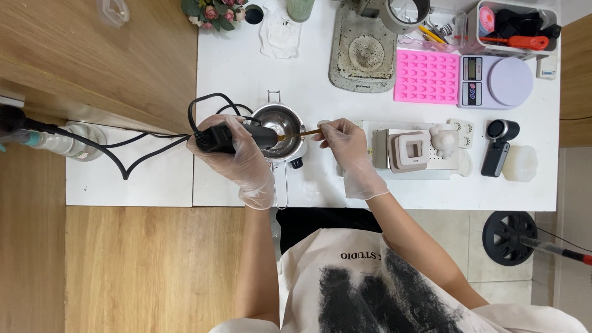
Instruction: The recorder prepares candle molds and heats wax for candle making.
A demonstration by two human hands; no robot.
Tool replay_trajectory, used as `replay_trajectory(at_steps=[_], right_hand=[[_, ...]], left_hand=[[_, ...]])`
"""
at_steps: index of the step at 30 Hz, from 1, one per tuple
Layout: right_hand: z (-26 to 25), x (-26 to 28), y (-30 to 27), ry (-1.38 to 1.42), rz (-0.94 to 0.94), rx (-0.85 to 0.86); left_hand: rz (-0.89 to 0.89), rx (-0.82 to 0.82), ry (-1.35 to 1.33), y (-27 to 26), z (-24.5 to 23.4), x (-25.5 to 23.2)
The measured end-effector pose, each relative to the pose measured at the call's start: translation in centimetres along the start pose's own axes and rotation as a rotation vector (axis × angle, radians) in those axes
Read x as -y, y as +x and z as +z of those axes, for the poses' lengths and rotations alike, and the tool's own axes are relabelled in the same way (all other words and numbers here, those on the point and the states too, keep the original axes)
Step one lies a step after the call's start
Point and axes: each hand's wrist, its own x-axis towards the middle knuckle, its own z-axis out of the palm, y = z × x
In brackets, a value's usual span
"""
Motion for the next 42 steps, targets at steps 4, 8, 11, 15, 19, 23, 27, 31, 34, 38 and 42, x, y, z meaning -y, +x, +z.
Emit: replay_trajectory(at_steps=[4,8,11,15,19,23,27,31,34,38,42], right_hand=[[-0.7,-0.2,-0.6,0.016,-0.042,0.075],[-1.0,0.6,-2.4,-0.091,-0.067,0.154],[-1.2,0.6,-3.3,-0.180,-0.046,0.164],[-1.3,0.8,-4.0,-0.267,-0.078,0.178],[-1.2,1.9,-4.5,-0.321,-0.071,0.173],[-1.2,2.7,-4.8,-0.375,-0.089,0.183],[-1.1,2.7,-4.8,-0.345,-0.080,0.190],[-1.0,1.7,-4.3,-0.298,-0.076,0.161],[-0.7,2.0,-4.3,-0.312,-0.124,0.114],[-0.4,1.6,-3.8,-0.268,-0.161,0.079],[-0.6,0.4,-3.1,-0.115,-0.166,0.060]], left_hand=[[0.015,-0.006,0.074,-0.1,-0.2,0.2],[-0.035,-0.020,0.046,0.2,-0.4,0.4],[-0.039,-0.026,0.069,0.2,-0.5,0.6],[-0.031,-0.041,0.003,0.3,-0.3,1.1],[-0.023,-0.032,-0.012,0.3,-0.2,1.7],[-0.011,-0.035,0.004,0.3,0.0,1.8],[-0.015,-0.032,0.010,0.4,-0.1,1.8],[0.016,-0.044,0.054,0.6,0.1,1.3],[-0.057,-0.041,-0.032,0.7,0.3,0.8],[-0.012,-0.009,-0.050,0.6,0.3,0.2],[-0.025,0.015,-0.071,0.3,0.2,0.0]])
